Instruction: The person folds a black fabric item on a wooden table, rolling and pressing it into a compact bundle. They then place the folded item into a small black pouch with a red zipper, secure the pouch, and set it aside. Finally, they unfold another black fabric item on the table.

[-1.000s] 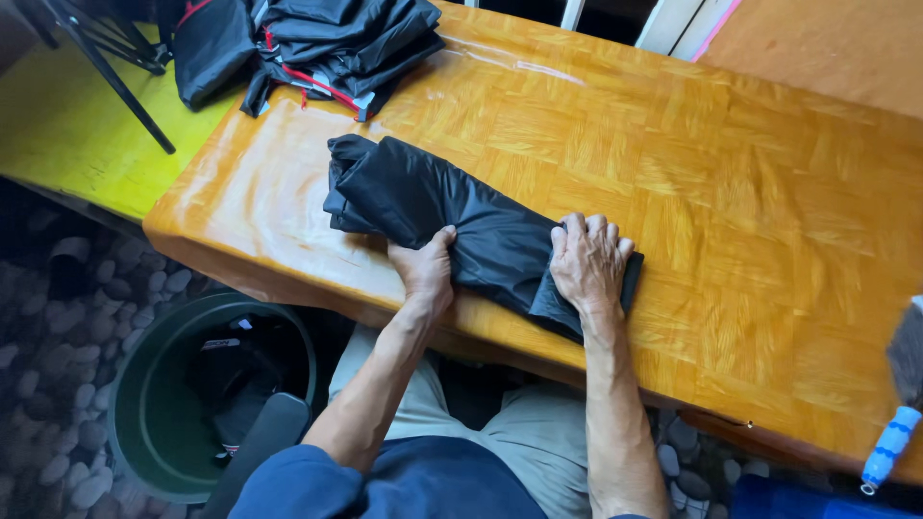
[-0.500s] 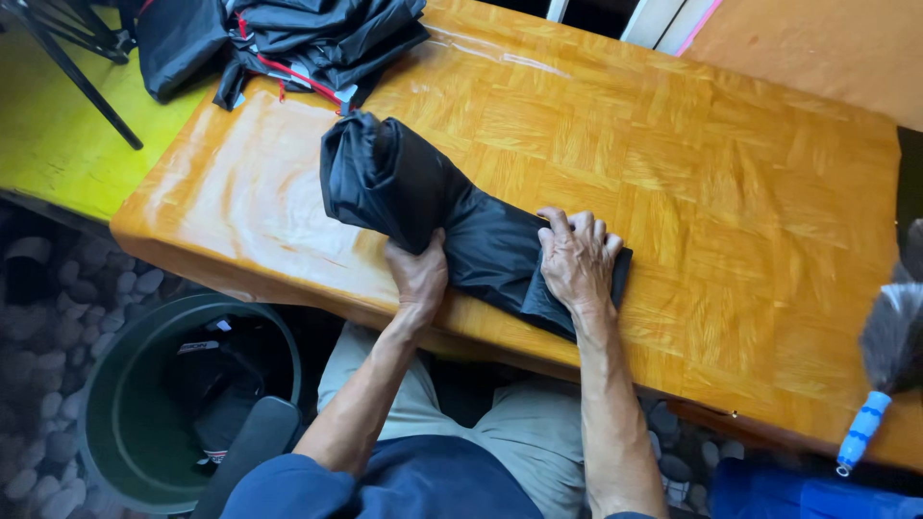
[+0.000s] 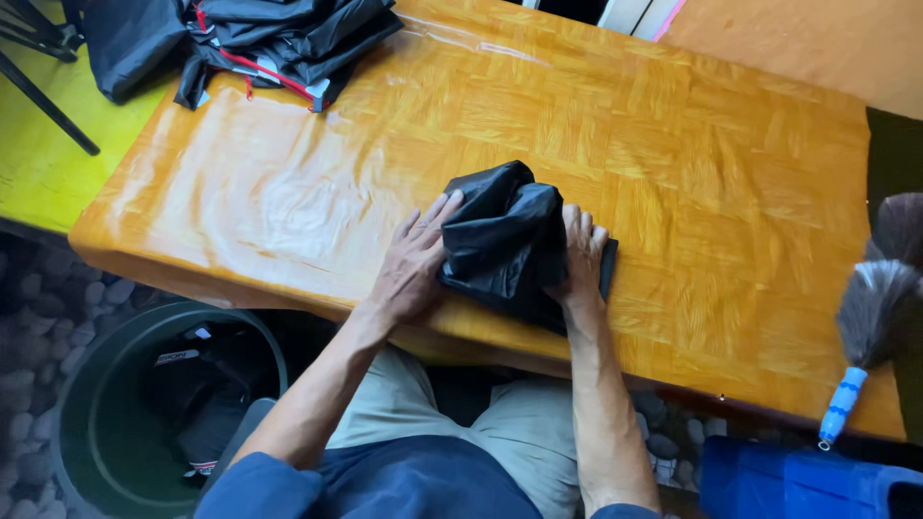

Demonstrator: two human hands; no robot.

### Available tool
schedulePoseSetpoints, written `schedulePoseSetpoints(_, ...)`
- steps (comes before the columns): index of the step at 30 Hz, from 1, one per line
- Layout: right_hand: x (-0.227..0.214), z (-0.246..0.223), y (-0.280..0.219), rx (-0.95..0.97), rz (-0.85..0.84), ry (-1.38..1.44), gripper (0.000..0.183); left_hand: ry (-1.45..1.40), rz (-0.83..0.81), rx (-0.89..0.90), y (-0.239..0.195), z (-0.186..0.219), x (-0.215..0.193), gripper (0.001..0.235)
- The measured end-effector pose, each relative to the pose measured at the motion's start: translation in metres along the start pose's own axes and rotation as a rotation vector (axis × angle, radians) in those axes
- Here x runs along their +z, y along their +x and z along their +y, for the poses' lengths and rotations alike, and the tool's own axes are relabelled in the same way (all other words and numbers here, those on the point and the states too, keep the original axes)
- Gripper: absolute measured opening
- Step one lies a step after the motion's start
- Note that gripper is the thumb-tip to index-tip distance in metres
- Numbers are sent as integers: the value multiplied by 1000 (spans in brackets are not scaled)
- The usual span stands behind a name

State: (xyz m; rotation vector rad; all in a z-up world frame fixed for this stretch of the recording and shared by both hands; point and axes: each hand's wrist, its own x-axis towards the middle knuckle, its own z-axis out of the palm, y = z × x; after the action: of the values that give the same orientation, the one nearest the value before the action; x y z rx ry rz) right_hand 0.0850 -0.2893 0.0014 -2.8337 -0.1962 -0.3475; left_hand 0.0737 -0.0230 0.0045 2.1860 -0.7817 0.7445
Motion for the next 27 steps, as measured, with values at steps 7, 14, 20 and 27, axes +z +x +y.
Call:
schedulePoseSetpoints(7,20,12,4,-9,119,28,42,253,-725,38,34,20,-43,78)
schedulePoseSetpoints(14,21,12,2,-90,179,-67,30,307,-1015,18,63,28,-47,119)
schedulePoseSetpoints(20,28,13,3,-106,227,-122,25,-96,-651,148,84,50,-33,109)
schedulePoseSetpoints(27,21,4,1,-39,205,-27,30,83,-814,234,87,55,-7,141)
